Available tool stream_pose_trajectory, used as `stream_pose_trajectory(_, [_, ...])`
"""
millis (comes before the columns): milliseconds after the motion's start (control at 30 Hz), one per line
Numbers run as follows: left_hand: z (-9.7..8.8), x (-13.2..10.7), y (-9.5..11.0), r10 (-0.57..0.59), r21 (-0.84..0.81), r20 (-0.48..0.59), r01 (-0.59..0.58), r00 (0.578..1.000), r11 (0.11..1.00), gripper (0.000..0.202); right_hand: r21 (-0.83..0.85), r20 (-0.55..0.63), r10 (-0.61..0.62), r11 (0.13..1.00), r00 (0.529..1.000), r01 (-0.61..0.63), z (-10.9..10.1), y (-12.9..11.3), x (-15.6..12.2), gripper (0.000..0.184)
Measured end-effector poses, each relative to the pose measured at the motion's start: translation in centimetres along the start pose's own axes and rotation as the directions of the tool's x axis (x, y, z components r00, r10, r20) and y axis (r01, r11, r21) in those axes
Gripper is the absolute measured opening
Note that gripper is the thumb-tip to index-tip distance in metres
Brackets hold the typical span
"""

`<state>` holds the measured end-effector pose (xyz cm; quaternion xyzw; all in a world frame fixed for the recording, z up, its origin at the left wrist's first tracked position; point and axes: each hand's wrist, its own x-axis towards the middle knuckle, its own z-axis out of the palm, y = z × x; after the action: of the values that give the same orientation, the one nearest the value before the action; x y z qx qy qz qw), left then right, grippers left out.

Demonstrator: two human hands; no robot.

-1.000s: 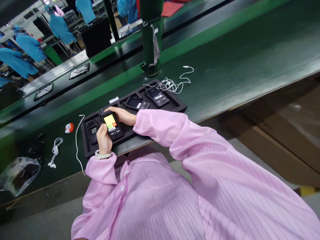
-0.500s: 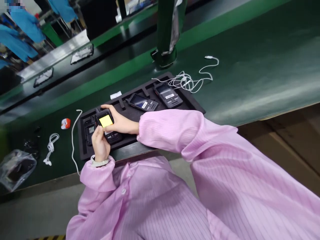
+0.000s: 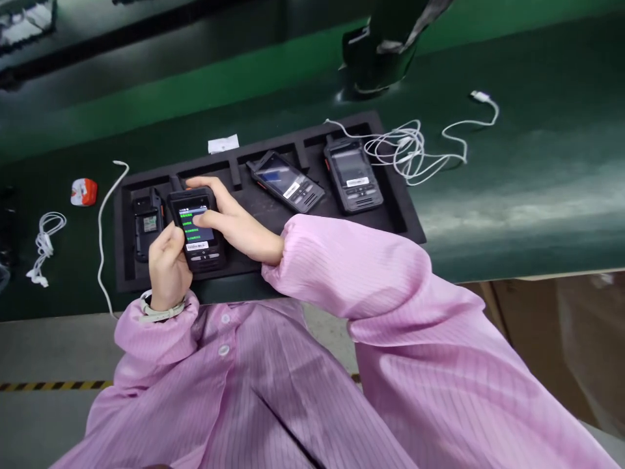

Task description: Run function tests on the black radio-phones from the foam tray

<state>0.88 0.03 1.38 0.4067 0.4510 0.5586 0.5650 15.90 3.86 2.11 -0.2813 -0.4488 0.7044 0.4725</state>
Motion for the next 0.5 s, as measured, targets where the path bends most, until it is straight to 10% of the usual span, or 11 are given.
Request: stream_pose_trajectory(500, [0.02,-0.21,-0.03,-0.022,-0.027,-0.031,0.021,0.999,0.999,0.038,-0.128,-0.020,-0.004,0.992,1.000,0.001,0.17,-0.57,-0.64,0.052])
